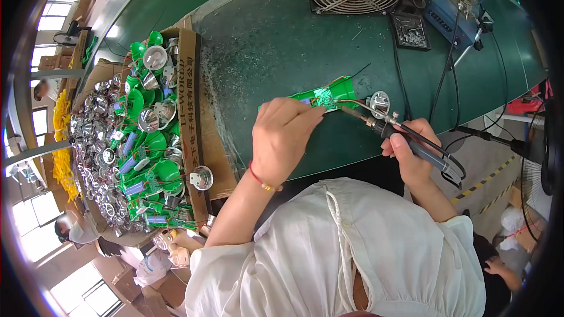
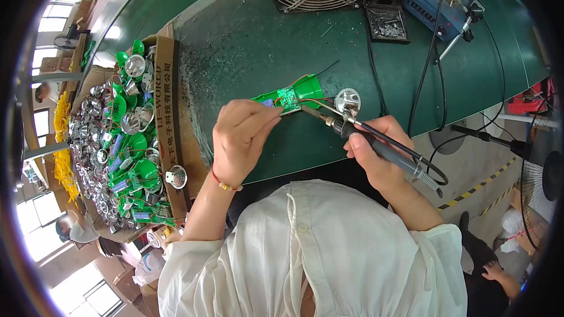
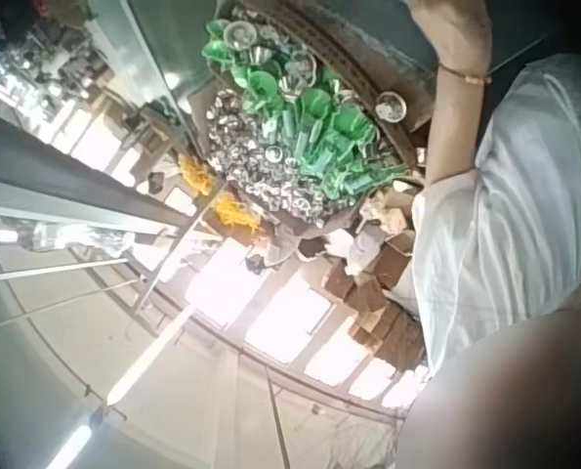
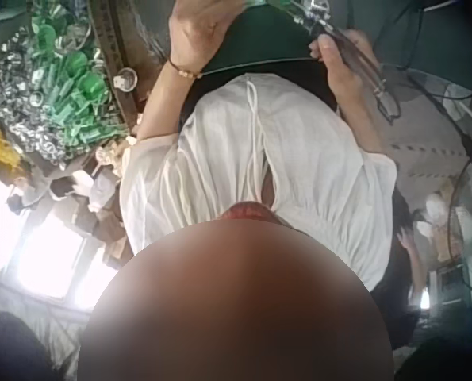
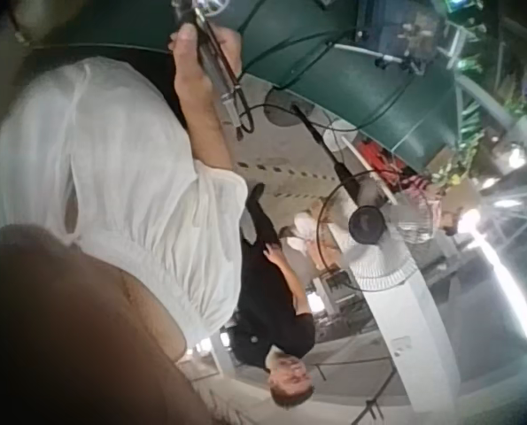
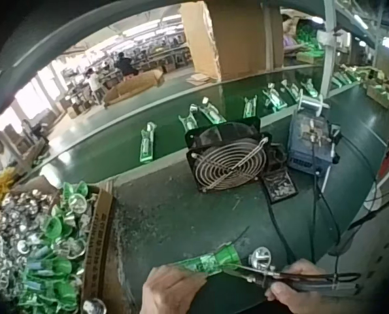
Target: Soldering internal electronic components and wires into green flashlight housings at an assembly station.
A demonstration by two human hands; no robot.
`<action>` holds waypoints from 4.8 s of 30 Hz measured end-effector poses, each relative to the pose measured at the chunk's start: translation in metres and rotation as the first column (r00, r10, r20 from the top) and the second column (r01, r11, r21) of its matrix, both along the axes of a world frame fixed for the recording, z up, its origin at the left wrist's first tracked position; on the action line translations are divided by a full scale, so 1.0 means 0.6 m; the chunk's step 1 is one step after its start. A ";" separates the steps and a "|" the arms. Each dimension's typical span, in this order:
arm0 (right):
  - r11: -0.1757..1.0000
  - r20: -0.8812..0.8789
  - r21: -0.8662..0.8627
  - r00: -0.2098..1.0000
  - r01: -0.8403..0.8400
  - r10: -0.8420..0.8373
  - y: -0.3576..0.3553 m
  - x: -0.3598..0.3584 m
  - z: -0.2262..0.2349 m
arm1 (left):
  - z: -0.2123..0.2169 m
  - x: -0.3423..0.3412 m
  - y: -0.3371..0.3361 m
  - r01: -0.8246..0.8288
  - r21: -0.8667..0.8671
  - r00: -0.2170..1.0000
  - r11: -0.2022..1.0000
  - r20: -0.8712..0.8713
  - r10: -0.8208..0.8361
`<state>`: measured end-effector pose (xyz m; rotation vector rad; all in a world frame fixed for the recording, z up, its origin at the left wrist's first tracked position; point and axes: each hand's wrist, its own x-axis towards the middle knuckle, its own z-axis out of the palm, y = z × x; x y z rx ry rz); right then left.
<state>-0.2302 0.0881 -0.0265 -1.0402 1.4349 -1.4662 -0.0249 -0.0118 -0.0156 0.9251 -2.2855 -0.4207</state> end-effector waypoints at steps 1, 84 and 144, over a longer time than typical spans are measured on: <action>1.000 -0.009 0.015 1.000 -0.014 0.014 0.002 -0.001 0.001 | -0.006 -0.003 -0.001 -0.031 0.025 0.999 0.999 -0.018 0.031; 0.985 -0.202 -0.026 0.964 0.169 -0.171 -0.044 -0.060 -0.048 | 0.141 0.059 -0.425 -0.584 -0.270 0.671 0.765 0.370 0.643; 0.975 0.018 -0.119 0.983 0.186 -0.185 0.030 -0.057 -0.012 | 0.009 0.011 -0.038 -0.271 0.144 0.961 0.952 -0.006 0.275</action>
